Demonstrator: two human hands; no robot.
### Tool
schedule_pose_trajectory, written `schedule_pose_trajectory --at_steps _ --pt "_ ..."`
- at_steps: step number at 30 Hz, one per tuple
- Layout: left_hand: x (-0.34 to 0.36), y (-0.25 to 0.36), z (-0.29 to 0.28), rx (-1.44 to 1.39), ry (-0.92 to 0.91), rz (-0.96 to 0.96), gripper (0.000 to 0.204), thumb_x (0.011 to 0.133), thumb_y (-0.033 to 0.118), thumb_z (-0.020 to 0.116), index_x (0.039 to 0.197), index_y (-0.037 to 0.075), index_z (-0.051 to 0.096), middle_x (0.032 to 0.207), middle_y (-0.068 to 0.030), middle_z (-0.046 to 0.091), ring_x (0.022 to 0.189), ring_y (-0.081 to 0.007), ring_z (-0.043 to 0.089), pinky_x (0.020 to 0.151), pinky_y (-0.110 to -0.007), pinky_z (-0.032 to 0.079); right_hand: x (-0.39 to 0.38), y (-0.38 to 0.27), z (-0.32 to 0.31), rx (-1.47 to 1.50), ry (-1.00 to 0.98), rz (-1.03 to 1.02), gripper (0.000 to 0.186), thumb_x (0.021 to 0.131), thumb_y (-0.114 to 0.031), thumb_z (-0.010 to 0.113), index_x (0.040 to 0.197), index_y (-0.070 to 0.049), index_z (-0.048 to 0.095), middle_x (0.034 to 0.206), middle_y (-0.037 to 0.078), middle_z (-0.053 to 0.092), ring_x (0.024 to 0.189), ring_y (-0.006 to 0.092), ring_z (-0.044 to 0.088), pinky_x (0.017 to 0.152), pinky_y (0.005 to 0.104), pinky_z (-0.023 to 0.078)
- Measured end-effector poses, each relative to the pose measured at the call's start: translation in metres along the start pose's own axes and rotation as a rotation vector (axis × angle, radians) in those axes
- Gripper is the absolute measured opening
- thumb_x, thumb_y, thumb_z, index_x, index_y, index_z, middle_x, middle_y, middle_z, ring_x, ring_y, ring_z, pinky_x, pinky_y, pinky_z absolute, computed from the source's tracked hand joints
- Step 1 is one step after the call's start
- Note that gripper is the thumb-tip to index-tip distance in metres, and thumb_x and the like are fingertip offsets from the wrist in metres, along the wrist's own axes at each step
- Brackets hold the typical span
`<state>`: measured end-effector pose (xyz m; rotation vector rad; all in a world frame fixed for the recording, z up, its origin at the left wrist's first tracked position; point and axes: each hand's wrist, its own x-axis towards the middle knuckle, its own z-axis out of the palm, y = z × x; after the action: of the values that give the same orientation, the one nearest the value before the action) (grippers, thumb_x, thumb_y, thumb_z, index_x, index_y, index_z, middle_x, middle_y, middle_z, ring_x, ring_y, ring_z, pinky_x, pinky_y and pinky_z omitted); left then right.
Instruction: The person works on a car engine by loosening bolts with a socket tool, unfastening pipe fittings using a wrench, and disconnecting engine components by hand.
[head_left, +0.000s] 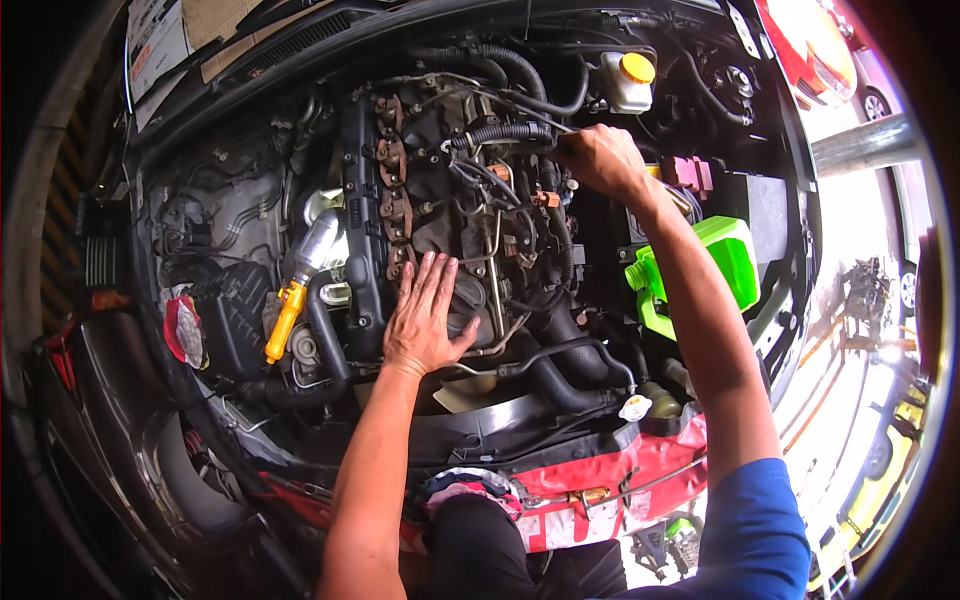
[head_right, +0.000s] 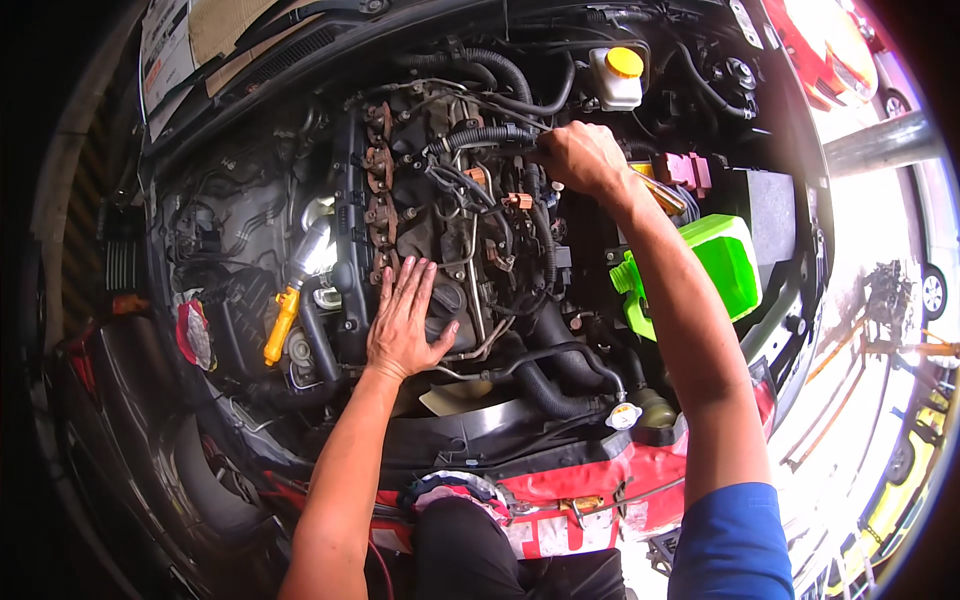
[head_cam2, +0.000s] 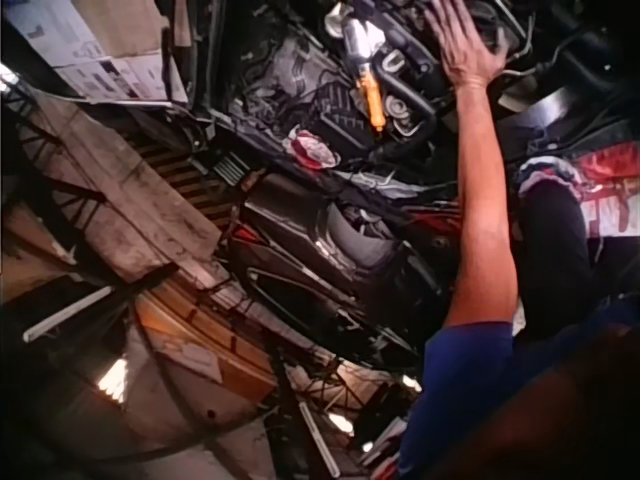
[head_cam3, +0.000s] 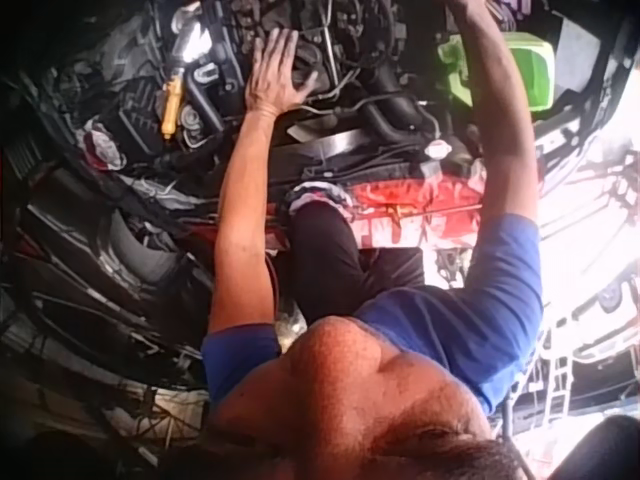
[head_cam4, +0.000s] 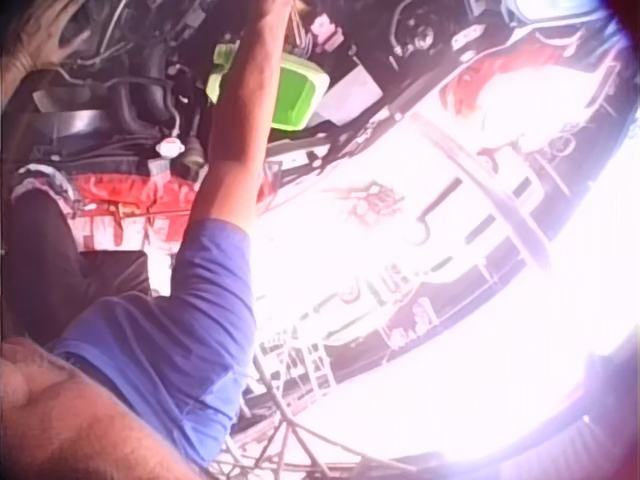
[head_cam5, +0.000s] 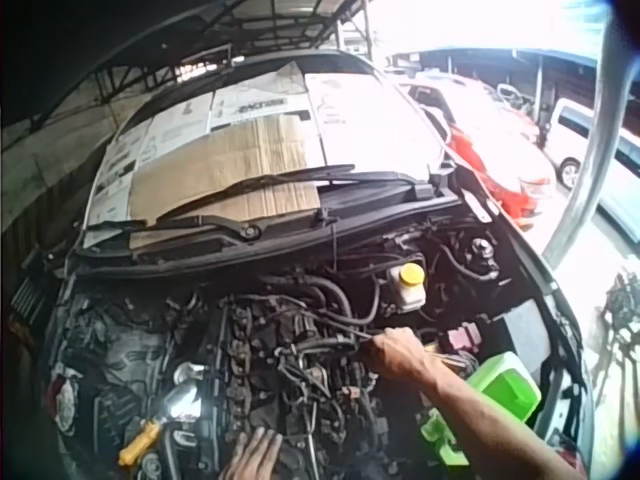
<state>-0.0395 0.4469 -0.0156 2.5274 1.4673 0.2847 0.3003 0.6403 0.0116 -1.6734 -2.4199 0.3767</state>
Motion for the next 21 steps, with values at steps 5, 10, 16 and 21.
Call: schedule_pose_trajectory --at_steps 5,10,16,21 --pt "0.002 0.002 -0.001 -0.012 -0.012 -0.004 0.093 0.092 0.048 0.069 0.165 -0.001 0.036 0.166 -0.0200 0.043 0.160 -0.0360 0.033 0.133 -0.056 0.017 -0.006 0.004 0.007 0.024 0.025 0.031 0.036 0.097 -0.042 0.071 0.092 -0.007 0.077 0.077 0.021 0.072 0.076 0.0438 0.073 0.069 0.0537 0.057" --pt "-0.001 -0.002 0.000 0.029 -0.008 0.000 0.096 0.092 0.050 0.068 0.166 0.000 0.033 0.168 -0.0200 0.040 0.161 -0.0345 0.031 0.134 -0.054 0.016 0.000 0.012 0.013 0.004 0.060 -0.010 0.036 0.098 -0.045 0.070 0.098 -0.009 0.076 0.081 0.018 0.073 0.077 0.0426 0.071 0.067 0.0515 0.056" --pt "0.002 0.001 0.000 -0.007 -0.005 -0.005 0.092 0.092 0.047 0.068 0.164 -0.001 0.036 0.165 -0.0207 0.044 0.160 -0.0359 0.033 0.133 -0.056 0.017 -0.002 0.014 0.016 0.005 0.117 -0.048 0.037 0.097 -0.045 0.071 0.095 -0.008 0.076 0.076 0.020 0.072 0.072 0.0431 0.072 0.065 0.0545 0.056" --pt "0.000 -0.001 -0.001 -0.012 0.000 -0.013 0.092 0.092 0.046 0.069 0.164 0.000 0.037 0.165 -0.0207 0.044 0.159 -0.0361 0.034 0.133 -0.056 0.018 -0.002 0.014 0.012 0.071 0.120 -0.043 0.036 0.098 -0.044 0.070 0.097 -0.009 0.076 0.074 0.020 0.071 0.073 0.0415 0.073 0.065 0.0531 0.057"
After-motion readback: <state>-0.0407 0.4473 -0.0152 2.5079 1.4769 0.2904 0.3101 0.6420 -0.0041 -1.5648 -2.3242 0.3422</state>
